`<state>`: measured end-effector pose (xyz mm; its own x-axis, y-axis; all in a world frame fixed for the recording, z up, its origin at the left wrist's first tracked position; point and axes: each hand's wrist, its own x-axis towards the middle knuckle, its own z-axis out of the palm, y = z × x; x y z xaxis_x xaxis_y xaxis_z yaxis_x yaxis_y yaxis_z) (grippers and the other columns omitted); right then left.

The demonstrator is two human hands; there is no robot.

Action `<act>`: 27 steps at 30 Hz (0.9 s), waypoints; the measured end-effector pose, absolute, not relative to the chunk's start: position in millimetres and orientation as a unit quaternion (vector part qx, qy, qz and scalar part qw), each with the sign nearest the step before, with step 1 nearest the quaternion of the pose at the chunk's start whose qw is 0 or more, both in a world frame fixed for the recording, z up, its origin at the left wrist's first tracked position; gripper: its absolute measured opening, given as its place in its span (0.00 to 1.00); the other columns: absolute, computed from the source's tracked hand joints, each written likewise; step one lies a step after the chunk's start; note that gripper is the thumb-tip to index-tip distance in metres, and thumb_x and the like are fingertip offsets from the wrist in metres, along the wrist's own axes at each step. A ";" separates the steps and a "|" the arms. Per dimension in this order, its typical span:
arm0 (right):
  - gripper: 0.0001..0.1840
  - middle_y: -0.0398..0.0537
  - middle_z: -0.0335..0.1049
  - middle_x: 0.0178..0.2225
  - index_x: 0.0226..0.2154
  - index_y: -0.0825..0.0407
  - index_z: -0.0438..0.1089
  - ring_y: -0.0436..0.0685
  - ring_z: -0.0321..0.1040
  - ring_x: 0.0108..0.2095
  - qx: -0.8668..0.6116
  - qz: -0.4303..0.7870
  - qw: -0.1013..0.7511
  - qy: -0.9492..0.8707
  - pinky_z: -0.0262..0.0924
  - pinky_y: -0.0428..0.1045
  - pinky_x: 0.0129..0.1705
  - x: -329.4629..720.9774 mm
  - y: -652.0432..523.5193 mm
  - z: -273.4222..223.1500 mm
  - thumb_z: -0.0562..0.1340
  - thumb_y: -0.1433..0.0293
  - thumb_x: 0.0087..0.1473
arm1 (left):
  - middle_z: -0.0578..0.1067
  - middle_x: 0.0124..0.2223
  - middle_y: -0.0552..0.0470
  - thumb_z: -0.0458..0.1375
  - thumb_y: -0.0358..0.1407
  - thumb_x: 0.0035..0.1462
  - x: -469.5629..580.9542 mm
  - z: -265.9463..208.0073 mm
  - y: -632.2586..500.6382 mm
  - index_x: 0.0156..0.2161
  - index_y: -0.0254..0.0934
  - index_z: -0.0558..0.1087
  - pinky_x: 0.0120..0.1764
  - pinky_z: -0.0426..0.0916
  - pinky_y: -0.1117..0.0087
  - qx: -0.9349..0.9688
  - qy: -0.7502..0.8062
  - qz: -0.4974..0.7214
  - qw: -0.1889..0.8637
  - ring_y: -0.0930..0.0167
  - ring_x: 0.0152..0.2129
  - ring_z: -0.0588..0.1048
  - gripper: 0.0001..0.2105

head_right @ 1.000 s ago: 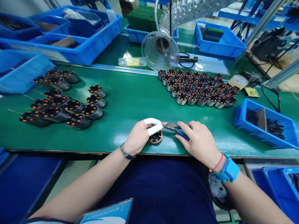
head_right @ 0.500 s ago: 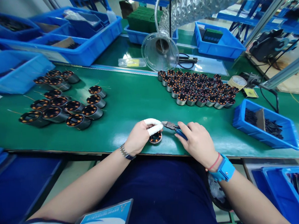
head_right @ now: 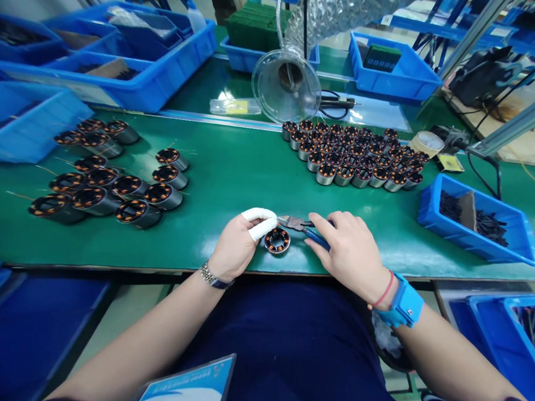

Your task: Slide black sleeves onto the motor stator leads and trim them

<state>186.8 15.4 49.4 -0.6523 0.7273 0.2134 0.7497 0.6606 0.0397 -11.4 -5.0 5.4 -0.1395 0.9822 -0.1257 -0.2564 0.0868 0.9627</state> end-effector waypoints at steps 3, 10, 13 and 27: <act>0.22 0.53 0.65 0.36 0.50 0.52 0.62 0.58 0.59 0.36 -0.409 -0.079 0.081 -0.905 0.52 0.50 0.35 179.3 15.8 49.9 0.52 0.58 0.55 | 0.75 0.30 0.54 0.62 0.34 0.44 -10.7 4.2 -4.5 0.28 0.35 0.73 0.35 0.64 0.72 0.360 0.488 0.576 0.548 0.74 0.28 0.71 0.05; 0.22 0.52 0.64 0.36 0.50 0.51 0.62 0.57 0.58 0.35 -0.410 -0.093 0.060 -0.905 0.50 0.50 0.34 176.9 17.5 51.6 0.52 0.58 0.56 | 0.75 0.30 0.54 0.63 0.32 0.43 -10.2 2.5 -4.7 0.28 0.35 0.73 0.36 0.65 0.72 0.351 0.482 0.583 0.552 0.73 0.28 0.72 0.05; 0.22 0.52 0.65 0.35 0.49 0.51 0.62 0.57 0.58 0.35 -0.407 -0.097 0.063 -0.906 0.50 0.49 0.34 176.8 17.5 52.1 0.52 0.58 0.56 | 0.75 0.29 0.54 0.63 0.32 0.42 -9.6 3.5 -4.6 0.28 0.35 0.74 0.35 0.65 0.72 0.344 0.483 0.585 0.554 0.74 0.28 0.72 0.05; 0.21 0.51 0.65 0.33 0.47 0.53 0.64 0.55 0.60 0.33 -0.395 -0.082 0.108 -0.909 0.53 0.49 0.33 180.9 18.2 50.5 0.51 0.58 0.56 | 0.76 0.31 0.52 0.63 0.34 0.42 -9.5 7.0 -5.8 0.28 0.35 0.74 0.37 0.66 0.70 0.358 0.492 0.572 0.550 0.71 0.30 0.73 0.06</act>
